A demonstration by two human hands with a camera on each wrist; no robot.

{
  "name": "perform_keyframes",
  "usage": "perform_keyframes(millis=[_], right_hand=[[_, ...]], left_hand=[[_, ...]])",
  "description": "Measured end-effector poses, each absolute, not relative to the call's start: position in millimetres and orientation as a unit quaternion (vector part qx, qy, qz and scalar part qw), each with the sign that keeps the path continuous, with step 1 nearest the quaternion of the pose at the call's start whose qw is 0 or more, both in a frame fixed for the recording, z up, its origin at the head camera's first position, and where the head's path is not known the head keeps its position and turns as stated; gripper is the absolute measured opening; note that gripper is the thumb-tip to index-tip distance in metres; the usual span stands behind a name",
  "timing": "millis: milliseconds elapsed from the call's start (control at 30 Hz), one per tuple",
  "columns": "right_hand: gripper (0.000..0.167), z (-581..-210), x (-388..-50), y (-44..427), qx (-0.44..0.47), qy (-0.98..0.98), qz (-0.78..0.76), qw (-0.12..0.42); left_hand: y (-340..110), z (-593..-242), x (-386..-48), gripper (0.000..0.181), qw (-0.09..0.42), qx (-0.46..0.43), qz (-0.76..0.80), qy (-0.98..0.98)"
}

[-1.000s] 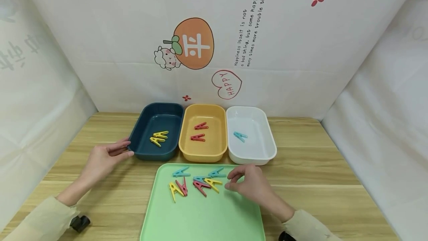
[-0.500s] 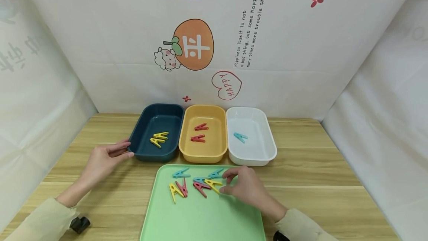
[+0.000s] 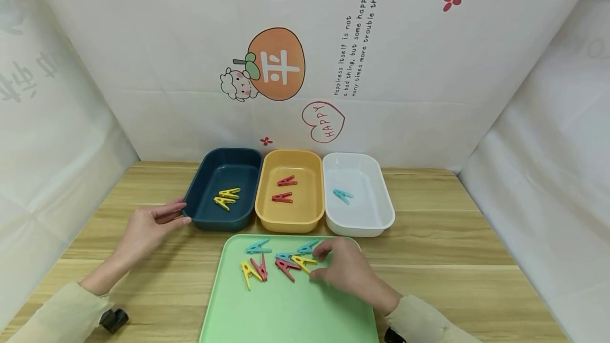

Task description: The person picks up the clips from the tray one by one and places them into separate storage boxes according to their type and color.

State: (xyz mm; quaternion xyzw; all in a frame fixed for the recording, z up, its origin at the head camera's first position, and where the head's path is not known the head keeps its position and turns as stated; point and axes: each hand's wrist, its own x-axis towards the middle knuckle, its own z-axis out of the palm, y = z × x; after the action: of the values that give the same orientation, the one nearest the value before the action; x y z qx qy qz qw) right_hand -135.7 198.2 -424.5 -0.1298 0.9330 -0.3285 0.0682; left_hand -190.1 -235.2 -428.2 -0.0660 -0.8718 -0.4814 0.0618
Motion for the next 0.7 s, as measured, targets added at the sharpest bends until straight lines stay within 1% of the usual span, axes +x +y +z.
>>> perform_keyframes(millis=[433,700], right_hand=[[0.023,-426.5,-133.8,196.4,-0.115,0.939,-0.314,0.073],[0.029,-428.2,-132.9,194.3,-0.125,0.940,-0.310,0.070]], left_hand=[[-235.2,-430.0,-190.8,0.045,0.065,-0.069,-0.485,-0.869],[-234.7,-429.4,-190.4,0.045,0.067,-0.072,-0.484,-0.869]])
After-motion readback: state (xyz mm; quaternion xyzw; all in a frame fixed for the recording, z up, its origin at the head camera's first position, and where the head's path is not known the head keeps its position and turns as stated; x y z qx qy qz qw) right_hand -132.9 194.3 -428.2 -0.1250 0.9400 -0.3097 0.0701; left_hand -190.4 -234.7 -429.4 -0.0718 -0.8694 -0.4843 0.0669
